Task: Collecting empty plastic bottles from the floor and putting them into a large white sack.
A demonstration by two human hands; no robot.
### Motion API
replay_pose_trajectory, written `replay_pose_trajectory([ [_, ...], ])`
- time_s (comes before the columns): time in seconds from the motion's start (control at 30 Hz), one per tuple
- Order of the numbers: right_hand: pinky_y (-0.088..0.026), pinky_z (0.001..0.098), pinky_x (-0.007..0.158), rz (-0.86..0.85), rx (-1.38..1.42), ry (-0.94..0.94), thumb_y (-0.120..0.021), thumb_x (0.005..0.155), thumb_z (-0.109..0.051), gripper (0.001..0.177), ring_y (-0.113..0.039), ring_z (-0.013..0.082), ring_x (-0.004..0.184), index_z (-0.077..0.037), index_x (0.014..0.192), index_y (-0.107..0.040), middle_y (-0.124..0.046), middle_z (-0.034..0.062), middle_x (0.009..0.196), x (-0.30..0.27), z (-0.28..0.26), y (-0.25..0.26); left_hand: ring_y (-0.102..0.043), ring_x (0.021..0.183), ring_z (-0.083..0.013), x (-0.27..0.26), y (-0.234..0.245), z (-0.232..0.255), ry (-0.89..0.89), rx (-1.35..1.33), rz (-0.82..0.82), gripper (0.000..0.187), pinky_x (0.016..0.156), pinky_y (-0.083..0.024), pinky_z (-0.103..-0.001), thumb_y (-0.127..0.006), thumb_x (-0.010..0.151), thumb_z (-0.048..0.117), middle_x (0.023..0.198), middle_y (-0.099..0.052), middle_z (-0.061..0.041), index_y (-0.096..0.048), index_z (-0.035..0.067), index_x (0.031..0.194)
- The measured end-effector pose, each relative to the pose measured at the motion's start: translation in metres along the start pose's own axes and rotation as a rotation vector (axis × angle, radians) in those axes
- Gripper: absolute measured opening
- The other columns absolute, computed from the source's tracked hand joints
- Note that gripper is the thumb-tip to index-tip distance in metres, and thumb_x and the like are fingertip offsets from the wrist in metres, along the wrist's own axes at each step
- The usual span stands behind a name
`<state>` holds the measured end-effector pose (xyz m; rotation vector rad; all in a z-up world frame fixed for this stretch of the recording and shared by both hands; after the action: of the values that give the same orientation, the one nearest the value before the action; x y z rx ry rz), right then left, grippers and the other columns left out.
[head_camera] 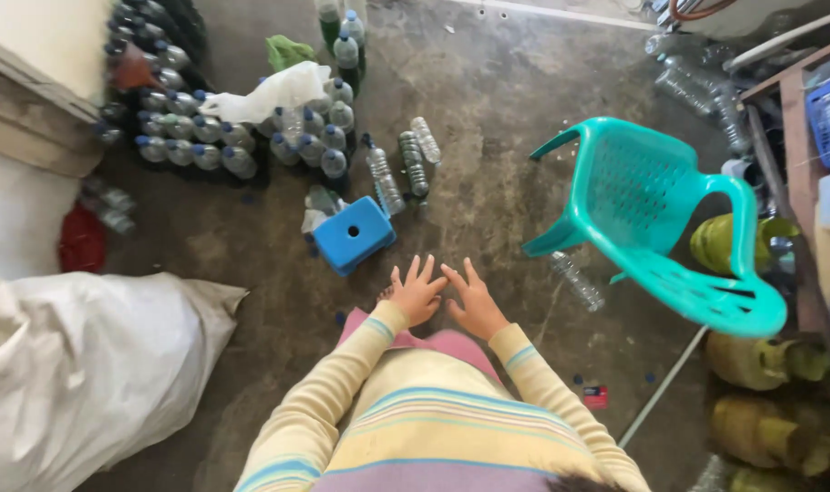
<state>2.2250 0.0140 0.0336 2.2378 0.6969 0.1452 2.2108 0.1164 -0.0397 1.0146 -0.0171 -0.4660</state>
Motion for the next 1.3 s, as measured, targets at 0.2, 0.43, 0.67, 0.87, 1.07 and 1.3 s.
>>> replay_pose_trajectory([
  [0.2,-0.039,0.0514,0.113,-0.071,0.083,-0.049,-0.081,0.078,-0.018,0.086,-0.031,0.0521,0.144,-0.019,0.154,-0.04,-0.024,0.0377,0.16,0.105,0.036,0.02,-0.012,0.155,-0.0462,0.085,0.034,-0.041,0.118,-0.053,-0.088,0.066,0.11,-0.013,-0.08,-0.064,0.091,0.03,0.168,-0.018,-0.019,-0.039,0.03,0.152],
  [0.43,-0.035,0.0512,0.118,-0.242,0.181,0.112,-0.081,0.079,-0.017,0.086,-0.029,0.051,0.151,-0.013,0.156,-0.041,-0.039,0.0318,0.156,0.217,0.124,0.01,-0.011,0.153,-0.0474,0.184,0.022,-0.101,0.308,-0.168,-0.127,0.07,0.11,-0.011,-0.081,-0.062,0.092,0.03,0.167,-0.016,-0.02,-0.034,0.029,0.156],
  [0.67,-0.034,0.0506,0.119,-0.534,0.152,0.203,-0.082,0.078,-0.024,0.086,-0.033,0.049,0.148,-0.013,0.153,-0.041,-0.041,0.0292,0.156,0.357,0.235,0.021,-0.014,0.155,-0.0413,0.326,-0.029,-0.156,0.648,-0.43,-0.129,0.07,0.114,-0.011,-0.078,-0.059,0.093,0.025,0.17,-0.015,-0.014,-0.033,0.03,0.157],
  [0.87,-0.036,0.0482,0.117,-0.608,0.099,0.069,-0.079,0.079,-0.023,0.086,-0.036,0.0468,0.145,-0.009,0.153,-0.039,-0.04,0.0298,0.153,0.461,0.355,-0.025,-0.042,0.14,-0.0401,0.436,-0.129,-0.254,0.786,-0.699,0.129,0.067,0.112,-0.034,-0.06,-0.055,0.09,0.021,0.158,-0.038,-0.016,-0.04,0.025,0.154],
  [1.07,-0.037,0.0472,0.114,-0.626,0.027,-0.031,-0.08,0.081,-0.024,0.084,-0.041,0.0465,0.14,-0.001,0.149,-0.038,-0.043,0.0306,0.148,0.548,0.491,-0.125,-0.058,0.121,-0.0416,0.488,-0.189,-0.385,0.953,-0.522,0.213,0.046,0.104,-0.045,-0.056,-0.055,0.095,0.033,0.133,-0.061,-0.015,-0.06,0.029,0.14],
  [1.3,-0.04,0.0463,0.115,-0.505,-0.158,-0.121,-0.08,0.085,-0.023,0.085,-0.047,0.0456,0.138,0.006,0.151,-0.037,-0.048,0.0305,0.147,0.634,0.658,-0.231,-0.032,0.145,-0.0446,0.475,-0.282,-0.561,1.331,-0.457,0.129,0.077,0.112,-0.023,-0.072,-0.074,0.083,0.032,0.16,-0.035,-0.015,-0.04,0.024,0.151],
])
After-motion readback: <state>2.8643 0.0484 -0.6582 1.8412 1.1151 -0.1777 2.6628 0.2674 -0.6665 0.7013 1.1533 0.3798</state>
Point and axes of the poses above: each hand's wrist, its own x-axis towards the middle knuckle, its own y-axis out of the back of the hand, z = x × y, the point moved 10 cm from there along x, towards the middle knuckle
